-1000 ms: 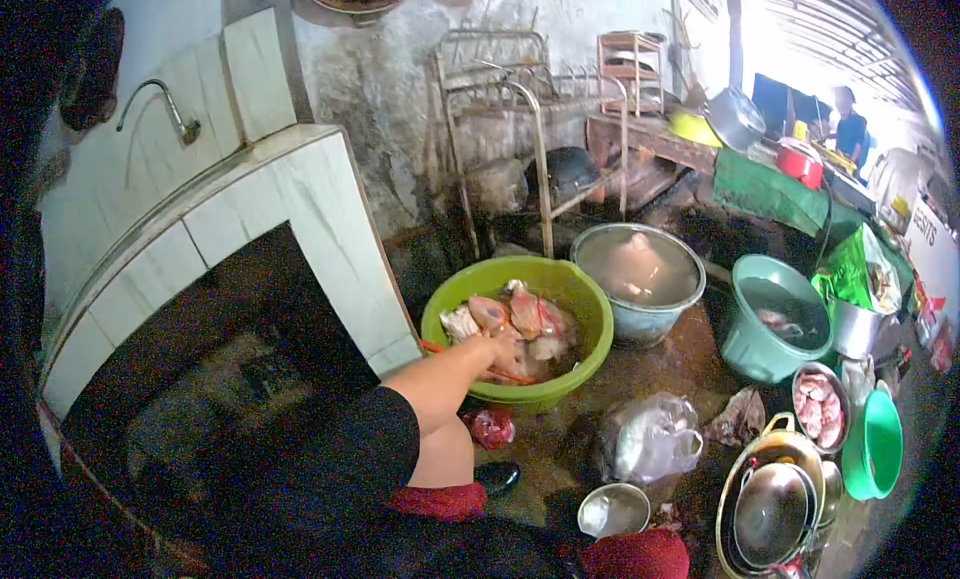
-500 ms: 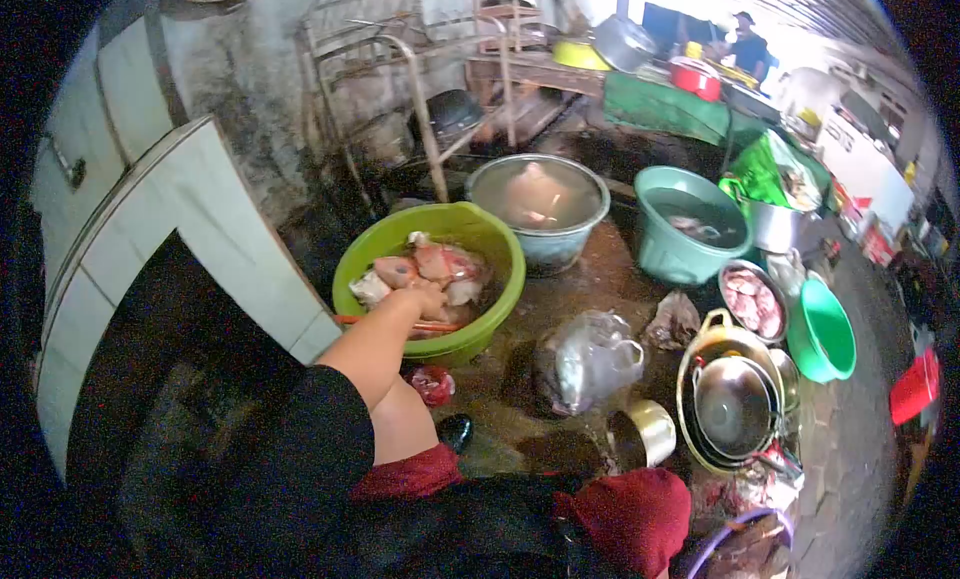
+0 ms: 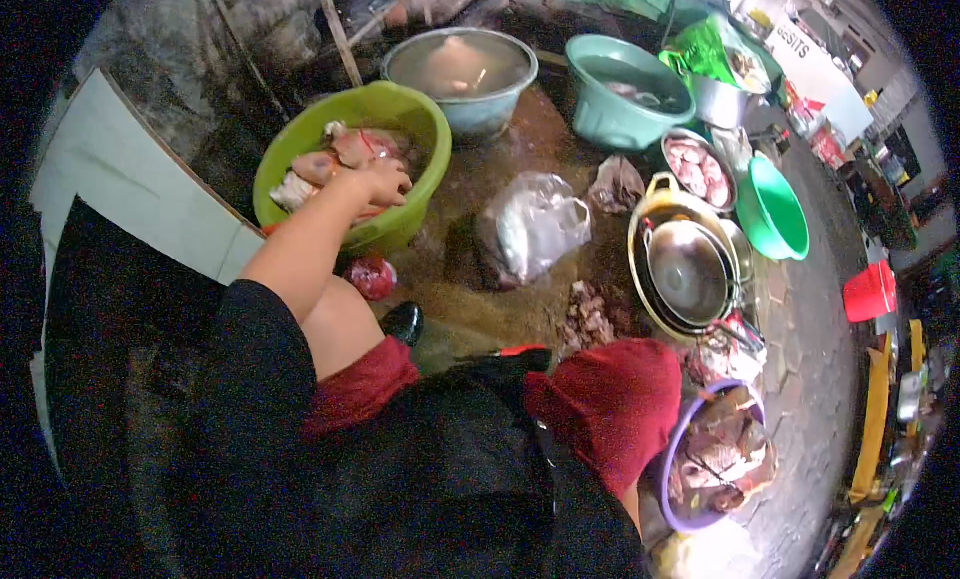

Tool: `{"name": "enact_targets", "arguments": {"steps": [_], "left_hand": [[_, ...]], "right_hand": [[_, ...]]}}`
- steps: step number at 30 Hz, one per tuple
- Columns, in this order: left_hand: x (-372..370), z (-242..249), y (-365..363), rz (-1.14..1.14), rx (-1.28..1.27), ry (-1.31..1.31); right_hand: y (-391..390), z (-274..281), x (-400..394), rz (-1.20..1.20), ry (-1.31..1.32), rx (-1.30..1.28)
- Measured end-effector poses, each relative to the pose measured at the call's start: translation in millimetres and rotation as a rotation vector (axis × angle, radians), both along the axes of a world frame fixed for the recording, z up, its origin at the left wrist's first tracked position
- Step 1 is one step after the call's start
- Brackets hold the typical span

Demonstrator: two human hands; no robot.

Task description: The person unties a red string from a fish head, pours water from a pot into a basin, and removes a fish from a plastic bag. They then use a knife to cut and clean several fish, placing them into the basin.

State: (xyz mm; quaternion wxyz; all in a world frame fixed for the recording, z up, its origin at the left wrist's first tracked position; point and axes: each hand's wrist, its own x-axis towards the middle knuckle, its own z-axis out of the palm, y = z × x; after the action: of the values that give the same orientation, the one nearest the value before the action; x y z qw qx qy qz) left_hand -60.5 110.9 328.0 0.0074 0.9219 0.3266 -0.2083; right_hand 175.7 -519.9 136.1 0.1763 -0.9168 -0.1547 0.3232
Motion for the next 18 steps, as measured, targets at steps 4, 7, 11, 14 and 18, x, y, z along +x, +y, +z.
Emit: {"name": "enact_targets", "arguments": {"steps": [4,7,11,14,18], "left_hand": [[28,-24,5,-0.055,-0.127,0.092],[68,-36,-8,-0.025,-0.354,0.059],[97,-116,-39,0.155,-0.567,-0.535],[97,-195,-77,0.586,-0.915,-0.734],[74,-274,-114,1.197,-1.289,-0.681]], "right_hand": [[-24,10,-6,-0.037,-0.013,-0.045],[-32,24,-6,-0.054,-0.048,-0.074],[-9,72,13,-0.020,-0.176,-0.118],[46,144,40,0.058,-0.351,-0.086],[181,242,63,0.219,-0.505,0.353]]}}
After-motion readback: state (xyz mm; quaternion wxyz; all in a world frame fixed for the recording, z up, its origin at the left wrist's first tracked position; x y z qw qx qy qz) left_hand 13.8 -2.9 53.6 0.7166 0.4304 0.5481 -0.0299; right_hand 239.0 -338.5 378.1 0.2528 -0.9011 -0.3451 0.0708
